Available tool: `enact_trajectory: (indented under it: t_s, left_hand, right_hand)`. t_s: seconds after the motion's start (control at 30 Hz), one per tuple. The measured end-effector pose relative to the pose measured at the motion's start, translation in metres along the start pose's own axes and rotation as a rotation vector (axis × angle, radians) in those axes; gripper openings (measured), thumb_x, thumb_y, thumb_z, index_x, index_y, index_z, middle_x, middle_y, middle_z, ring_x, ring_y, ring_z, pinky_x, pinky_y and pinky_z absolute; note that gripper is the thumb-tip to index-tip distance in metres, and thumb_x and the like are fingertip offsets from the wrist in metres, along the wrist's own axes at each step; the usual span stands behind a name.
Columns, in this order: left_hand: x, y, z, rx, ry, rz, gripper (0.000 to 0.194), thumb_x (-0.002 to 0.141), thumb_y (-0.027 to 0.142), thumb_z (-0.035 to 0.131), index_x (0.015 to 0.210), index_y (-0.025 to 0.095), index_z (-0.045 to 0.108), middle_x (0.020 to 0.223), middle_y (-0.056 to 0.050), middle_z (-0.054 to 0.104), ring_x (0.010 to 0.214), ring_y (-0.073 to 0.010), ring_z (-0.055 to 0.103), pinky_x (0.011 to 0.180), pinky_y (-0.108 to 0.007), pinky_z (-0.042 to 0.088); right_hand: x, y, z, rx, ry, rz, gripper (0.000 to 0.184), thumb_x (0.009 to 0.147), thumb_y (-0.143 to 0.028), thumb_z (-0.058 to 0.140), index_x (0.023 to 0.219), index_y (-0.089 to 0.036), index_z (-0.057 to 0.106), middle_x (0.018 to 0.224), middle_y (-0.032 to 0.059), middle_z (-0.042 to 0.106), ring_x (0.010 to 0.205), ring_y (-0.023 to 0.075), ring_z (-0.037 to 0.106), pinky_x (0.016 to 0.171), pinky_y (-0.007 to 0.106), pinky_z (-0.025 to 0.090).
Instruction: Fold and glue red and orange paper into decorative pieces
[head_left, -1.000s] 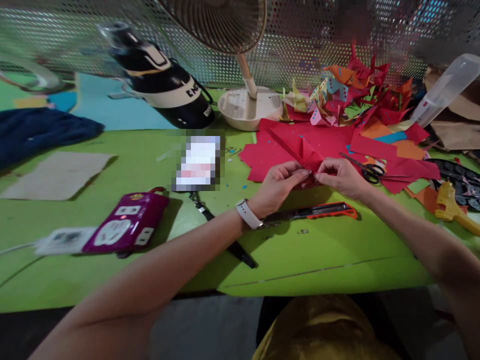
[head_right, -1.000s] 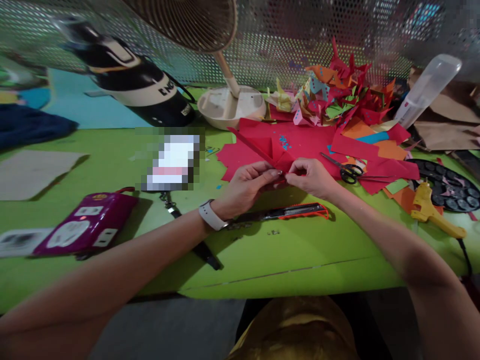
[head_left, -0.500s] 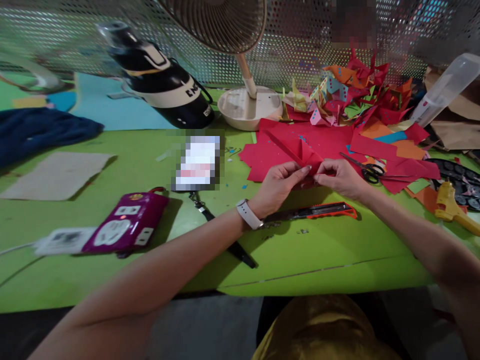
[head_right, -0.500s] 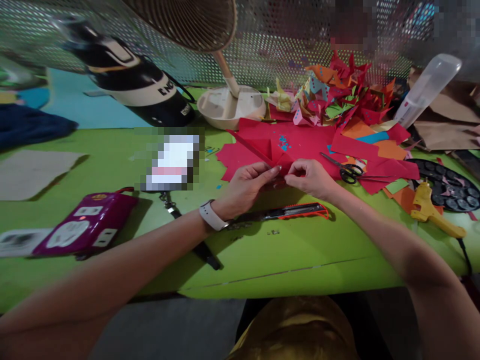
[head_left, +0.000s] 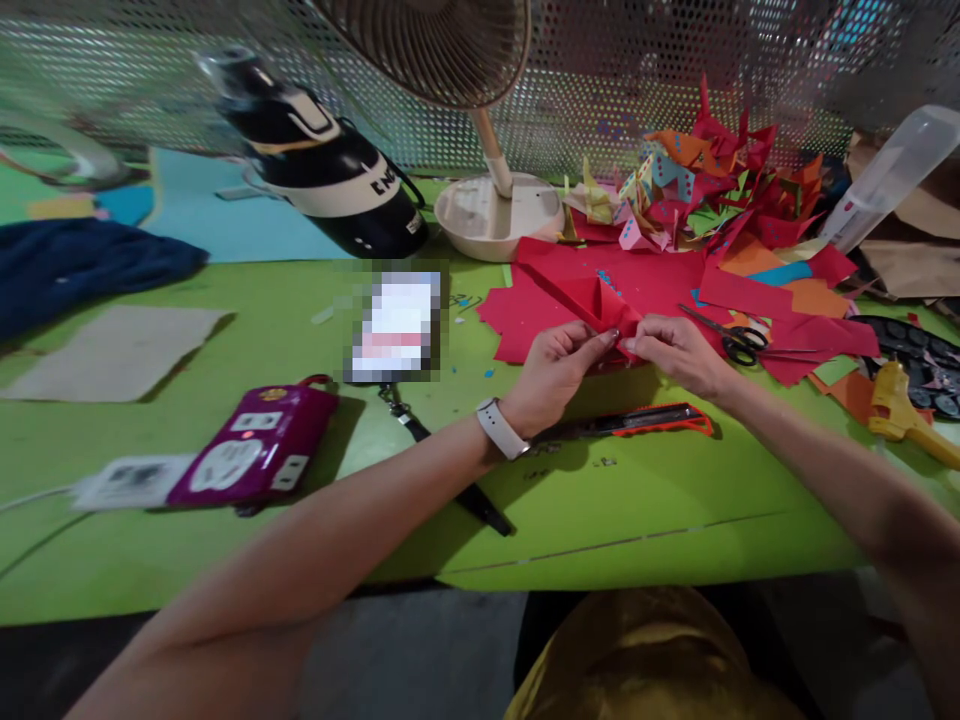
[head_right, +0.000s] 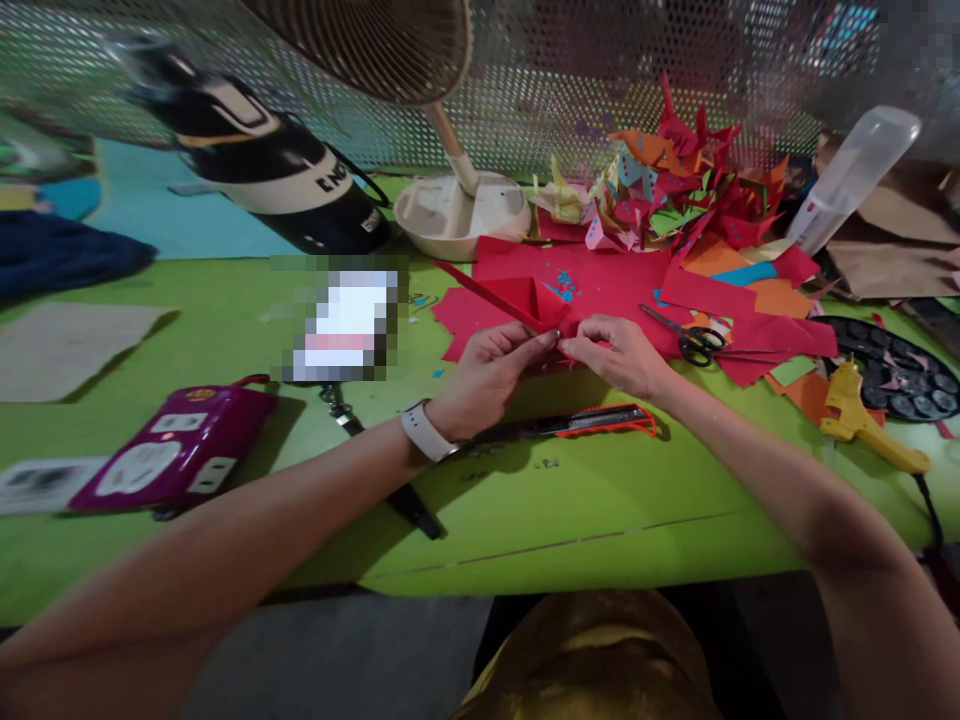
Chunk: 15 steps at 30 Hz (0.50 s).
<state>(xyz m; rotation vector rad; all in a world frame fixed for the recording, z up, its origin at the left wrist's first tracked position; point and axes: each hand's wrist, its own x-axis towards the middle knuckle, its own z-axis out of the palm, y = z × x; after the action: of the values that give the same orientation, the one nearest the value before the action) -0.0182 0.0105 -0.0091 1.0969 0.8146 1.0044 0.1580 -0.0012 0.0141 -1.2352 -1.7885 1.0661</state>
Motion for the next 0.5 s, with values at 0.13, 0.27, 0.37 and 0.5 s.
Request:
enact_trajectory:
  t_s: [0.13,0.27,0.37,0.5]
  left_hand:
    - [0.003,0.002,-0.002,-0.007,0.033,0.048,0.035,0.065,0.046,0.086,0.065,0.017,0.065,0.063,0.001,0.068,0.06,-0.0111,0.062,0.06,-0.023,0.05]
    - [0.006,0.002,-0.003,-0.057,0.069,0.085,0.034,0.065,0.046,0.086,0.076,0.018,0.07,0.069,0.001,0.07,0.068,-0.0124,0.065,0.071,-0.026,0.054]
    - [0.006,0.0,-0.002,-0.039,0.13,0.13,0.027,0.07,0.042,0.084,0.074,0.019,0.07,0.069,0.002,0.069,0.067,-0.0113,0.063,0.072,-0.026,0.052]
    - [0.001,-0.001,0.003,0.046,0.156,0.221,0.025,0.074,0.037,0.081,0.065,0.019,0.067,0.066,0.003,0.066,0.063,-0.0102,0.057,0.064,-0.024,0.047]
  right_hand:
    - [-0.001,-0.003,-0.002,0.059,0.041,-0.026,0.029,0.079,-0.048,0.059,0.072,-0.02,0.061,0.075,0.001,0.06,0.077,0.0154,0.056,0.07,0.029,0.044]
    - [0.001,-0.002,-0.007,0.213,0.247,-0.017,0.029,0.077,-0.048,0.066,0.086,-0.021,0.062,0.084,0.0015,0.065,0.078,0.0145,0.06,0.071,0.029,0.049]
    - [0.002,0.002,-0.006,0.226,0.287,0.045,0.036,0.077,-0.055,0.066,0.076,-0.021,0.057,0.072,-0.0007,0.06,0.069,0.0126,0.057,0.065,0.027,0.048]
    - [0.0,0.003,0.006,0.252,0.102,0.102,0.046,0.071,-0.063,0.072,0.072,-0.019,0.058,0.064,-0.0026,0.057,0.06,0.0104,0.053,0.058,0.025,0.046]
